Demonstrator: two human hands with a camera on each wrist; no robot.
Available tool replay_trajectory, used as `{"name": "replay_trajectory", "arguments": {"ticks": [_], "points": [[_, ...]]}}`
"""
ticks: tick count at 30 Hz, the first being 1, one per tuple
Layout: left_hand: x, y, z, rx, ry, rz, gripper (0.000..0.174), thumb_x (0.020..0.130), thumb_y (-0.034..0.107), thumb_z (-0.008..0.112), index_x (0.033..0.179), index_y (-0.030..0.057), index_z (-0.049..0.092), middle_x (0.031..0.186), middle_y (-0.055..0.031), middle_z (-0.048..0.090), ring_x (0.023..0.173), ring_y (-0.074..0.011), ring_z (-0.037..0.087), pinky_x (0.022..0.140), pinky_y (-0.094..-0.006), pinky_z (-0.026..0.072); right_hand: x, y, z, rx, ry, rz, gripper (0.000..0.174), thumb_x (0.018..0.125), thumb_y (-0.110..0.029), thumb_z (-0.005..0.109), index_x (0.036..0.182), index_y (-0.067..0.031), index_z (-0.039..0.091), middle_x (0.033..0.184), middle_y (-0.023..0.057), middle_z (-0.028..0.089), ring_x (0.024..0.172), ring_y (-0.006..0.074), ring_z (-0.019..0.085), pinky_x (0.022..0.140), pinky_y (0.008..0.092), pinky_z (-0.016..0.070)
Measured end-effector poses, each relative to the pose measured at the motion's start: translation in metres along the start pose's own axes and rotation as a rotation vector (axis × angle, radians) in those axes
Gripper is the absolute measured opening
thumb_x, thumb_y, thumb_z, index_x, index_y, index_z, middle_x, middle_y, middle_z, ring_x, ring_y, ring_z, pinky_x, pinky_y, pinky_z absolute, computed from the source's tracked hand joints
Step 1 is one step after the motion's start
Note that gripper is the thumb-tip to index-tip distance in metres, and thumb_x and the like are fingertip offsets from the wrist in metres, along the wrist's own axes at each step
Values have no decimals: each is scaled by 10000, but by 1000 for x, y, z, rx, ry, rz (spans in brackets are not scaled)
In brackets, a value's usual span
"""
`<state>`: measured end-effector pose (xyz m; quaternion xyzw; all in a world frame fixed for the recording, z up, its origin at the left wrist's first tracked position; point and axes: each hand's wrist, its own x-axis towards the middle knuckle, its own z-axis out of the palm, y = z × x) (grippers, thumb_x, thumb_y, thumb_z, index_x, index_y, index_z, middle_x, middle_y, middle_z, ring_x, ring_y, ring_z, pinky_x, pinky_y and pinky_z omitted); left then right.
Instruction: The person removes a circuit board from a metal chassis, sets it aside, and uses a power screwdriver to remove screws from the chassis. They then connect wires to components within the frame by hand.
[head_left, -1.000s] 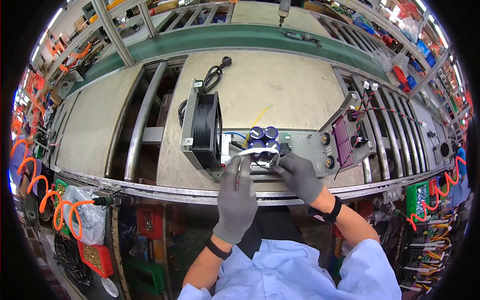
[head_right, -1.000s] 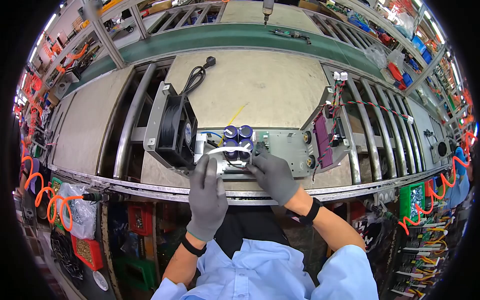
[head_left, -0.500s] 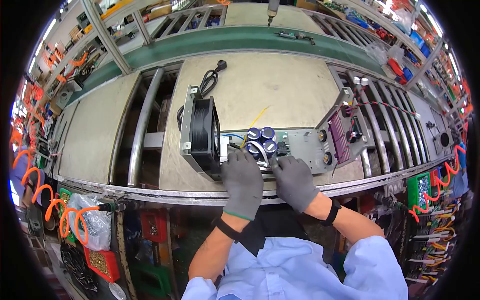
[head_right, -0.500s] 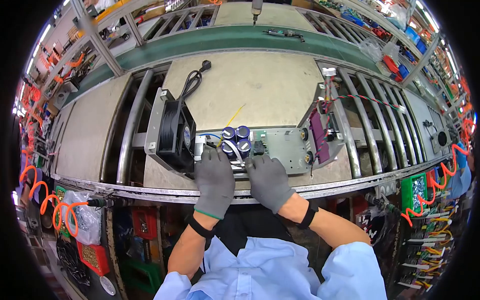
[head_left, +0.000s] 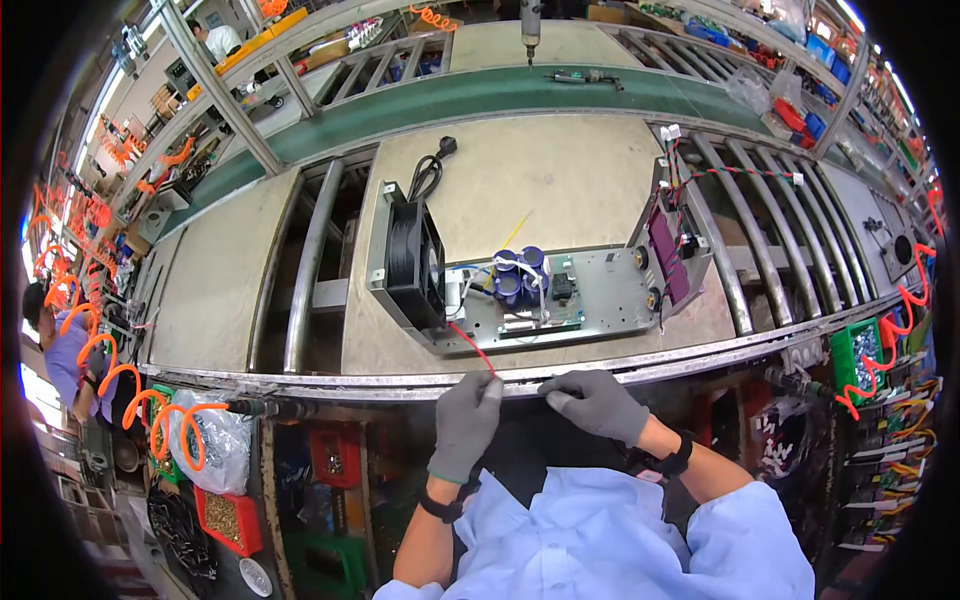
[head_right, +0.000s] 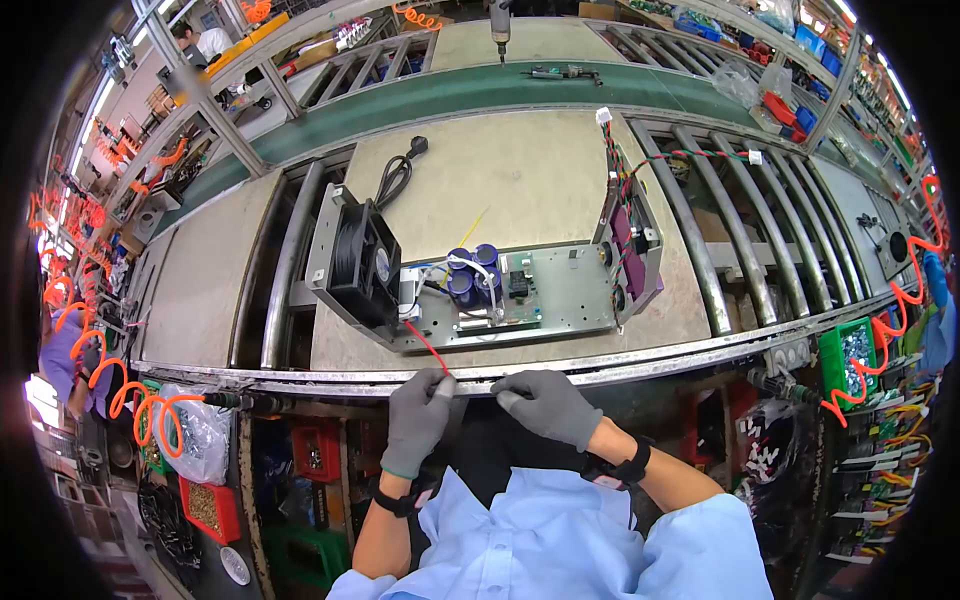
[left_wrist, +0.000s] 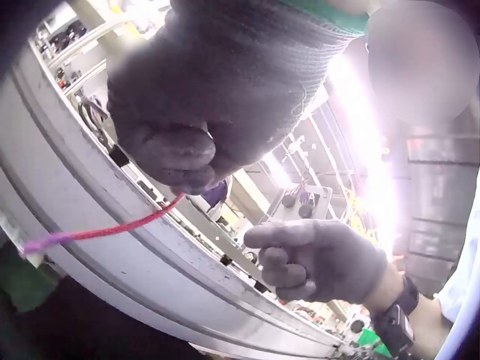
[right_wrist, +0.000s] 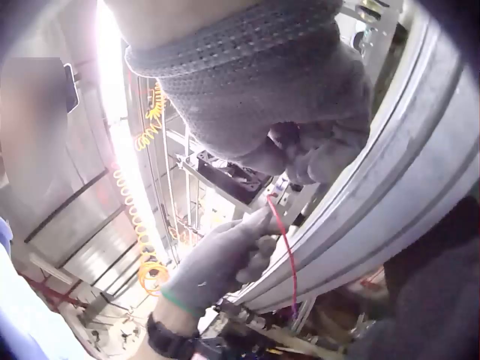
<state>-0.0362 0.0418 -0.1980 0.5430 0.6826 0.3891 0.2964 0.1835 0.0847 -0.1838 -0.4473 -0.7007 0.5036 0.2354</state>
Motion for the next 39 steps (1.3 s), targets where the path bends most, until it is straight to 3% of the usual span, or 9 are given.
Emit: {"name": "replay_trajectory", "arguments": {"ticks": [5, 6, 15, 18, 22, 26, 30, 34, 39], "points": [[14, 36, 0, -475, -204, -379, 244, 990, 241, 618, 1015, 6, 679, 720, -38, 666, 566, -88, 598, 492, -256, 456, 5, -12, -11, 27, -217, 118, 287, 962, -254, 650, 1085, -11, 739, 873, 129, 739, 803, 177, 680, 772, 330, 535], [17, 37, 3, -509, -212, -373, 248, 1005, 253, 607, 1017, 11, 658, 753, -28, 655, 544, -52, 568, 448, -197, 409, 5, -15, -15, 109, -255, 164, 354, 986, -337, 654, 1082, -11, 753, 762, 27, 667, 654, 92, 581, 607, 276, 493], [37, 47, 25, -752, -172, -372, 251, 1024, 251, 608, 968, 8, 628, 783, -53, 647, 558, -75, 597, 432, -211, 439, 14, -29, -37, 155, -372, 327, 363, 919, -361, 739, 949, 1, 726, 690, 35, 640, 647, 107, 600, 600, 283, 495], [44, 46, 32, -763, -157, -376, 243, 1026, 242, 602, 964, 8, 618, 785, -57, 649, 568, -75, 601, 443, -209, 451, 20, -36, -44, -106, -364, 216, 292, 883, -307, 735, 934, -20, 715, 708, 101, 671, 657, 210, 660, 628, 350, 532], [47, 50, 33, -797, -148, -358, 221, 1030, 227, 588, 987, 11, 613, 794, -60, 651, 595, -82, 609, 469, -212, 472, 22, -24, -40, -583, -92, -61, 153, 879, -194, 642, 961, -75, 695, 816, 202, 689, 791, 415, 682, 721, 498, 545], [49, 51, 41, -717, -57, -211, 189, 1026, 196, 591, 1031, 11, 628, 811, -56, 662, 652, -94, 628, 562, -229, 508, 44, -19, -58, -651, 311, -207, 117, 888, -138, 669, 985, -78, 692, 844, 167, 654, 762, 388, 661, 691, 479, 529], [50, 28, 55, -439, 43, 36, 152, 991, 137, 627, 1050, -2, 648, 842, -66, 678, 676, -121, 640, 623, -277, 521, 72, -9, -67, -861, 462, -338, 143, 832, -126, 669, 973, -104, 678, 881, 116, 621, 824, 332, 660, 672, 445, 545], [48, 10, 62, -226, 158, 239, 136, 934, 85, 674, 1045, 8, 663, 865, -112, 684, 665, -196, 662, 619, -330, 521, 87, -7, -73, -1147, 539, -458, 169, 811, -95, 638, 977, -107, 659, 861, 98, 602, 815, 284, 633, 691, 390, 535], [46, 3, 66, -157, 198, 341, 129, 912, 46, 673, 1038, 24, 657, 852, -136, 665, 665, -263, 662, 616, -364, 522, 88, -15, -84, -1131, 489, -552, 153, 806, -88, 653, 958, -94, 666, 838, 103, 602, 777, 288, 636, 674, 410, 531]]}}
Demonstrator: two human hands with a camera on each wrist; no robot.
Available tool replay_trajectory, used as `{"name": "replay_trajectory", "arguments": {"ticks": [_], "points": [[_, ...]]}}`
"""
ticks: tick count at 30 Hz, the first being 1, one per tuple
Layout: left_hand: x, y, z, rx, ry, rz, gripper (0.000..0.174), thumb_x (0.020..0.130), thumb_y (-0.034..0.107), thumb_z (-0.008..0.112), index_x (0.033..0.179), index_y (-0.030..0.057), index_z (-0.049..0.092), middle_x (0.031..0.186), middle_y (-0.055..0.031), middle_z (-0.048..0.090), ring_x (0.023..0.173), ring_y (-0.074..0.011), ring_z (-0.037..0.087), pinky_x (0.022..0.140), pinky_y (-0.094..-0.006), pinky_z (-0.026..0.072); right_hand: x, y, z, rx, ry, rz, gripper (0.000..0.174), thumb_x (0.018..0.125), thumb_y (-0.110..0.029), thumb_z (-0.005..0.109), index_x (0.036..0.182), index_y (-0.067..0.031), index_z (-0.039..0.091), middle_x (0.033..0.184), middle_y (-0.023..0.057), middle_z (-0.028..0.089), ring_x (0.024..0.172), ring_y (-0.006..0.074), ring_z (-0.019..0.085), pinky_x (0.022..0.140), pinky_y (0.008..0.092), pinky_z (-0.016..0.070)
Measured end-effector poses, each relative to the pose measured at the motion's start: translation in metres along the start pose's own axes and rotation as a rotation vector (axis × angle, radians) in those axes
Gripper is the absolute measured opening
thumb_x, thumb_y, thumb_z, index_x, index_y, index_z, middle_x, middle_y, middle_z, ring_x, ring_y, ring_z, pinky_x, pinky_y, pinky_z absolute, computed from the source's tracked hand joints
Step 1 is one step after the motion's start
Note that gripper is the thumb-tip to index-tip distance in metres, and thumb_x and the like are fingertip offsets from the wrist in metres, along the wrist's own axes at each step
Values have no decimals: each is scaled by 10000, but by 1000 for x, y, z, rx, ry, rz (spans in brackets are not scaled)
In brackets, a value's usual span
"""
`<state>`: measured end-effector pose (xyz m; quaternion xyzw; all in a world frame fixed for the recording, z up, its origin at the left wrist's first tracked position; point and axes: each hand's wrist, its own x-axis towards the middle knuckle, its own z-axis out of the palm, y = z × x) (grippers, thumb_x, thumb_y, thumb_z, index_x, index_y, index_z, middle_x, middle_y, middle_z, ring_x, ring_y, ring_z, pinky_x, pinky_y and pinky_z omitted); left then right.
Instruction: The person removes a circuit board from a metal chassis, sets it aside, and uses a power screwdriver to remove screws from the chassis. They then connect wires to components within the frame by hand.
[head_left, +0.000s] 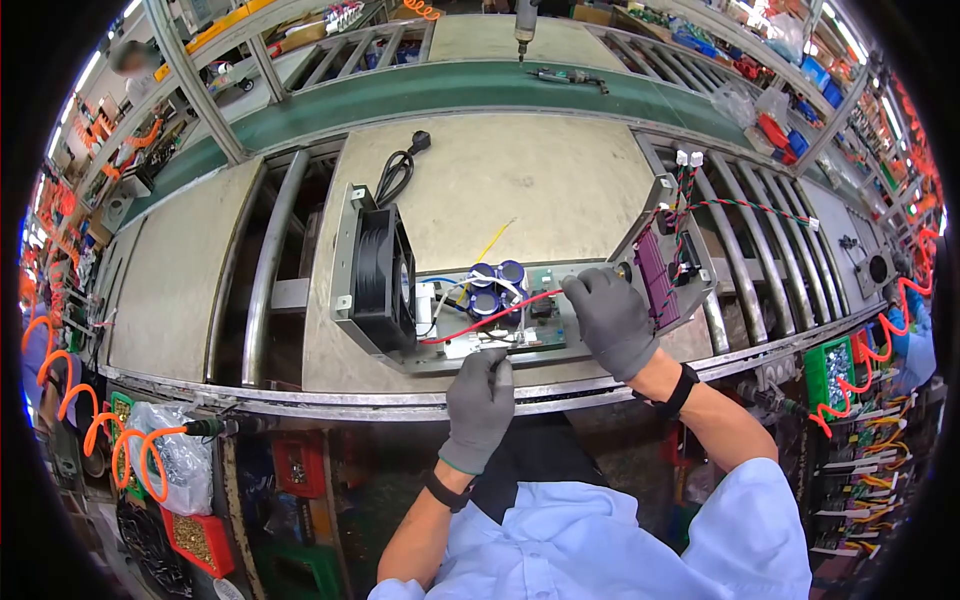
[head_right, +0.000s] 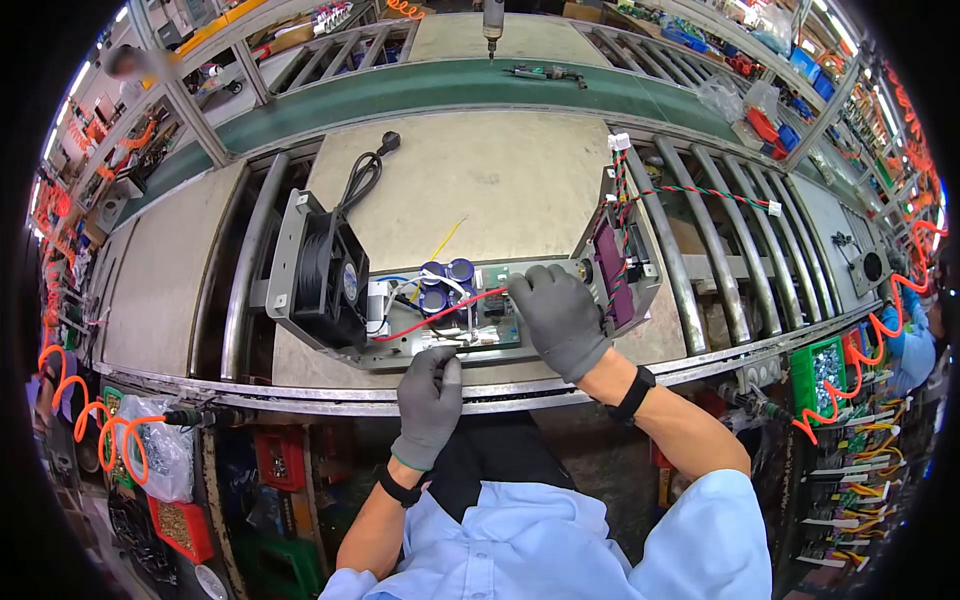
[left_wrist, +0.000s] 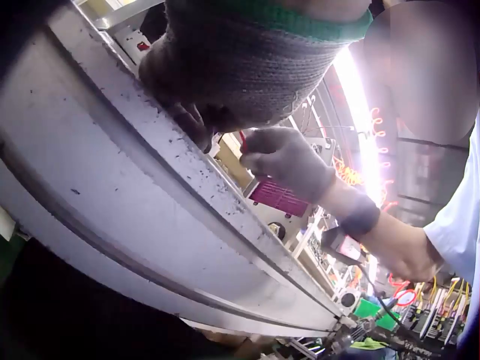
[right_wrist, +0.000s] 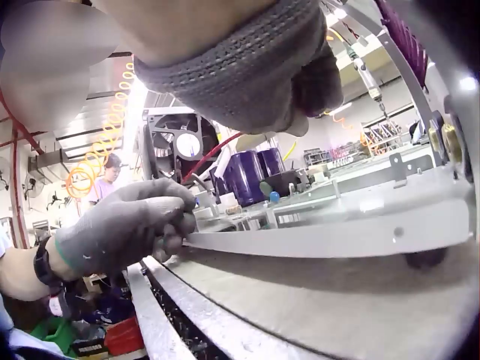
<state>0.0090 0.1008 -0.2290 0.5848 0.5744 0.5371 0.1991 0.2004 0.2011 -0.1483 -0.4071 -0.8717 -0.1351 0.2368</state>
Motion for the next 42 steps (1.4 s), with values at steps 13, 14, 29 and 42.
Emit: {"name": "replay_trajectory", "arguments": {"ticks": [13, 14, 29, 42], "points": [[-4, -11, 1, 58, 43, 163, 164, 869, 15, 662, 1029, 51, 659, 879, -130, 651, 750, -343, 667, 650, -415, 535, -10, 1, 26, 852, -162, 529, 192, 894, -14, 683, 1078, 26, 726, 928, 156, 756, 827, 181, 725, 760, 307, 558], [-4, -12, 0, 62, 41, 166, 163, 867, 14, 662, 1026, 52, 660, 880, -130, 652, 749, -341, 668, 650, -415, 536, -11, 1, 27, 859, -156, 536, 188, 897, -14, 681, 1074, 28, 726, 924, 153, 756, 823, 175, 723, 757, 302, 558], [-2, -12, 2, 72, 66, 202, 165, 868, 16, 661, 1031, 44, 663, 882, -132, 657, 736, -328, 669, 629, -410, 537, -34, -17, 50, 729, 116, 500, 113, 885, -33, 720, 990, 9, 728, 870, 162, 739, 765, 204, 724, 693, 301, 556], [-5, -11, 0, 60, 46, 206, 175, 874, 6, 654, 1045, 46, 648, 903, -147, 660, 776, -353, 671, 662, -421, 540, -32, -11, 46, 489, 95, 287, 101, 893, -97, 706, 950, -26, 662, 845, 170, 653, 762, 369, 648, 662, 408, 510]]}}
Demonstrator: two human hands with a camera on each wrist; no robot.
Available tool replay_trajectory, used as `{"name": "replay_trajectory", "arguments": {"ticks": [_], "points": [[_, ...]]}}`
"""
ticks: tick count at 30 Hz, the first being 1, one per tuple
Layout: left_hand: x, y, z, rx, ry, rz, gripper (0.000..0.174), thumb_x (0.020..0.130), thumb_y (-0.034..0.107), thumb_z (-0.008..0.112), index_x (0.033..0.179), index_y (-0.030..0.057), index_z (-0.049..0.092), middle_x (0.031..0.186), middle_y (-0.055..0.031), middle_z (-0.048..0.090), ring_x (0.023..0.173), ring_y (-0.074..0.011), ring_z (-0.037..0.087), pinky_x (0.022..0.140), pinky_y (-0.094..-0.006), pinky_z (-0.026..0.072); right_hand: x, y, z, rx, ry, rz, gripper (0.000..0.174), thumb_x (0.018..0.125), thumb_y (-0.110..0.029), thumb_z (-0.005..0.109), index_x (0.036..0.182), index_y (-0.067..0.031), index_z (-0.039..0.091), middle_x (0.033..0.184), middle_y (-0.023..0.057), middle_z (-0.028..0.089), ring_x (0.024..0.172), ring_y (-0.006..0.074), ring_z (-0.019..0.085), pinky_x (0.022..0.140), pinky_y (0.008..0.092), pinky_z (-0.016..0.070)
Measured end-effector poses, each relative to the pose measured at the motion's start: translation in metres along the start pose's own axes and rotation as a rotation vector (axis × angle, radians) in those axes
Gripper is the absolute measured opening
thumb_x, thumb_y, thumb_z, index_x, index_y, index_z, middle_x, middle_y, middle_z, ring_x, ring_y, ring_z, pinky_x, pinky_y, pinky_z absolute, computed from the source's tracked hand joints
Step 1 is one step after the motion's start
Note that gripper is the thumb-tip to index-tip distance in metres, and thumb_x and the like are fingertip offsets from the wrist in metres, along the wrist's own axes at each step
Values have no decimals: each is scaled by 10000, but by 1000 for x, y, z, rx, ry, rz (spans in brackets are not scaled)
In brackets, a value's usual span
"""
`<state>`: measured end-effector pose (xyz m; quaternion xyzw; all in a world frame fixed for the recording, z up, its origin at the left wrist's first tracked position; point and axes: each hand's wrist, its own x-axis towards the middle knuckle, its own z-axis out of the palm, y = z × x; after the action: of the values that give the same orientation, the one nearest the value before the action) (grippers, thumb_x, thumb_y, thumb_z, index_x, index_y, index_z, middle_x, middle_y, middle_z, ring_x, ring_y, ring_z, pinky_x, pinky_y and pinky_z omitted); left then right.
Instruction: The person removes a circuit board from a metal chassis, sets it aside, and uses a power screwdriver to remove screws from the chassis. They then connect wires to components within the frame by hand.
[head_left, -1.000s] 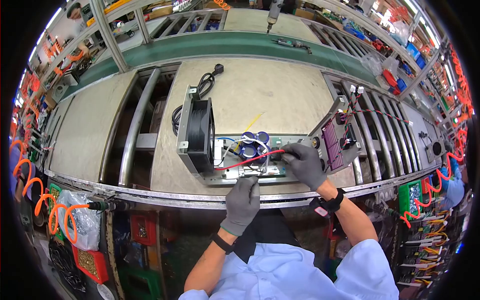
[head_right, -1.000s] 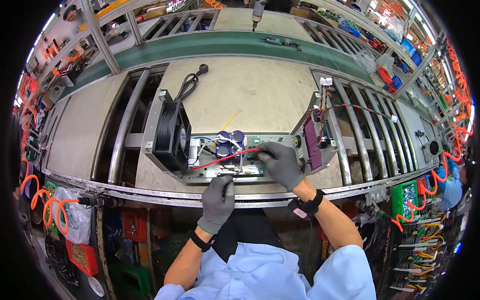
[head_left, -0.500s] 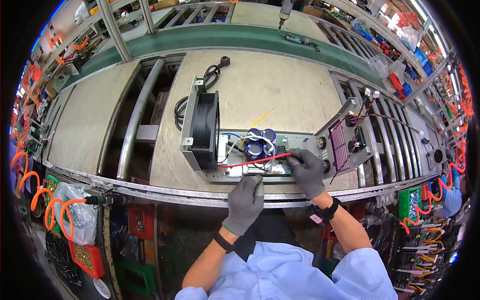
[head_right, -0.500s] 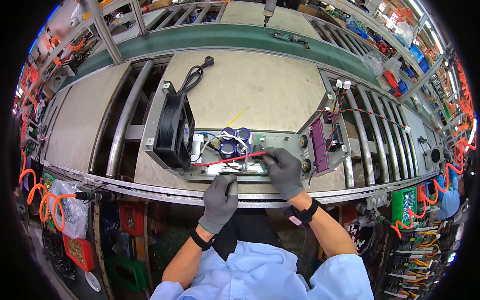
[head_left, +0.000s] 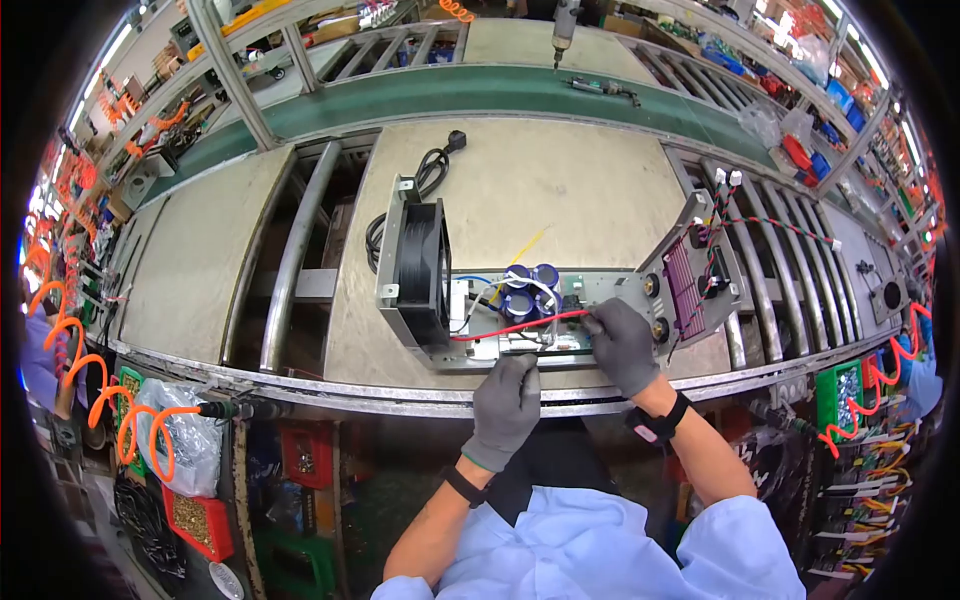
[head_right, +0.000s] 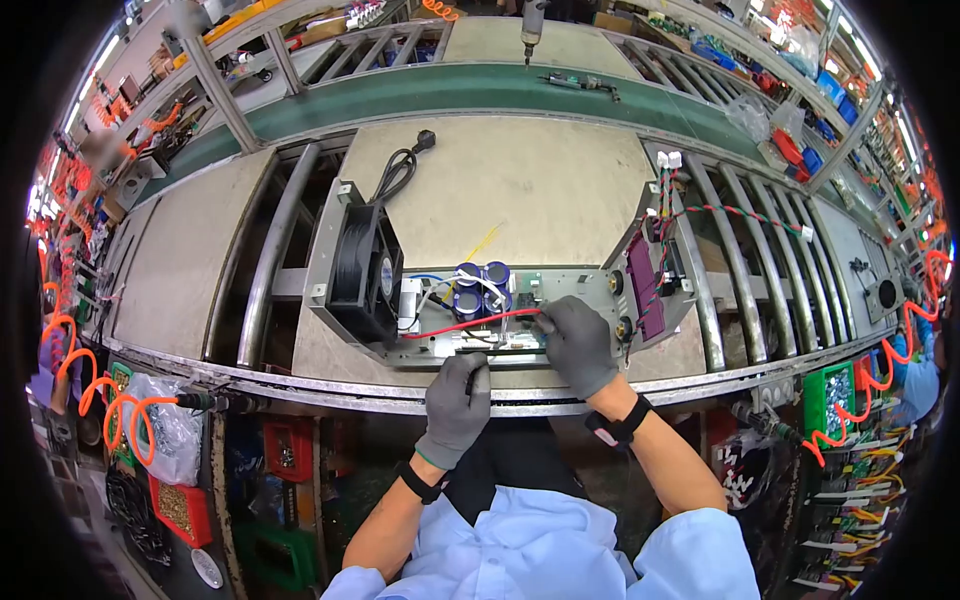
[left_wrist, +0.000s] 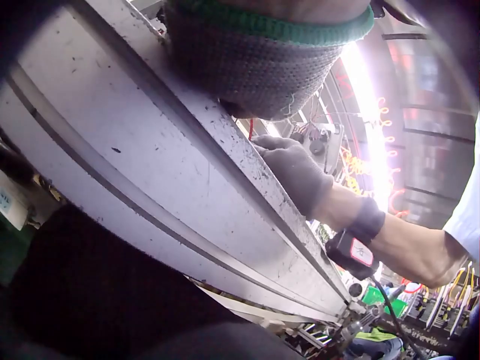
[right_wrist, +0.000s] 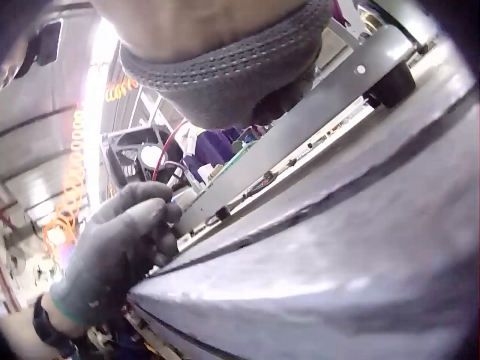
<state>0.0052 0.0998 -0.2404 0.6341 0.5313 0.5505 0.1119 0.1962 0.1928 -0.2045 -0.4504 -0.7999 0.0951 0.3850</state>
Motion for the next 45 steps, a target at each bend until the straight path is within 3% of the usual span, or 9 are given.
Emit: {"name": "replay_trajectory", "arguments": {"ticks": [6, 12, 19, 23, 27, 32, 38, 41, 45], "points": [[1, 5, 1, 30, -19, -42, 174, 886, 3, 649, 1057, 37, 647, 899, -151, 656, 755, -336, 665, 657, -414, 535, -1, 5, -4, 182, -87, 146, 118, 899, -110, 712, 942, -17, 653, 860, 181, 661, 794, 374, 664, 698, 427, 521], [-2, 12, -10, 52, -31, -80, 169, 891, 6, 652, 1060, 16, 655, 916, -147, 660, 733, -280, 672, 661, -367, 543, -8, -14, -26, 93, -38, 95, 256, 871, -100, 731, 1115, -48, 674, 861, 161, 657, 785, 351, 656, 687, 422, 517], [-17, 6, -26, 86, -76, -104, 159, 904, 37, 657, 1060, 4, 661, 916, -153, 657, 783, -289, 678, 701, -374, 550, -121, -41, -78, 69, -6, 0, 244, 855, -46, 703, 1098, -44, 683, 825, 152, 651, 732, 344, 654, 644, 441, 534], [-17, 9, -26, 97, -152, -177, 168, 905, 39, 636, 1068, -1, 648, 997, -175, 658, 839, -315, 678, 737, -388, 552, -204, -4, -99, -71, 59, 318, 211, 869, -44, 684, 1079, -36, 687, 887, 163, 680, 794, 341, 683, 697, 401, 557], [9, 39, -29, 265, -103, 91, 258, 880, -4, 621, 1137, 14, 629, 1133, -182, 645, 1106, -384, 605, 978, -442, 480, -270, 29, -122, -28, 134, 751, 218, 893, -106, 681, 1100, -47, 716, 991, 158, 709, 874, 340, 707, 764, 405, 578], [55, 27, -19, 579, -57, 363, 380, 960, 65, 600, 1340, 47, 598, 1351, -207, 584, 1283, -404, 525, 1078, -480, 427, -340, 89, -148, -189, 242, 927, 276, 904, -209, 666, 1120, -47, 725, 1123, 171, 723, 1053, 345, 698, 922, 422, 554], [30, 26, -17, 391, -165, 297, 440, 973, 62, 575, 1410, 20, 554, 1484, -225, 466, 1365, -417, 465, 1127, -502, 382, -453, 150, -195, -375, 235, 1416, 294, 876, -267, 639, 1052, -59, 750, 1101, 201, 728, 1080, 355, 690, 954, 431, 536], [5, 41, -5, 388, -180, 403, 274, 989, 42, 562, 1243, -50, 600, 1251, -246, 590, 1234, -403, 558, 1026, -462, 453, -494, 174, -212, -413, 415, 1594, 290, 868, -282, 643, 1045, -80, 753, 1031, 207, 734, 1015, 388, 695, 899, 445, 547], [-32, 3, -2, 255, -361, 124, 213, 1010, 110, 560, 1129, -62, 601, 1070, -217, 585, 996, -373, 590, 889, -466, 474, -512, 199, -236, -446, 600, 1425, 309, 875, -307, 642, 1026, -62, 751, 1021, 196, 735, 981, 382, 705, 838, 460, 545]]}}
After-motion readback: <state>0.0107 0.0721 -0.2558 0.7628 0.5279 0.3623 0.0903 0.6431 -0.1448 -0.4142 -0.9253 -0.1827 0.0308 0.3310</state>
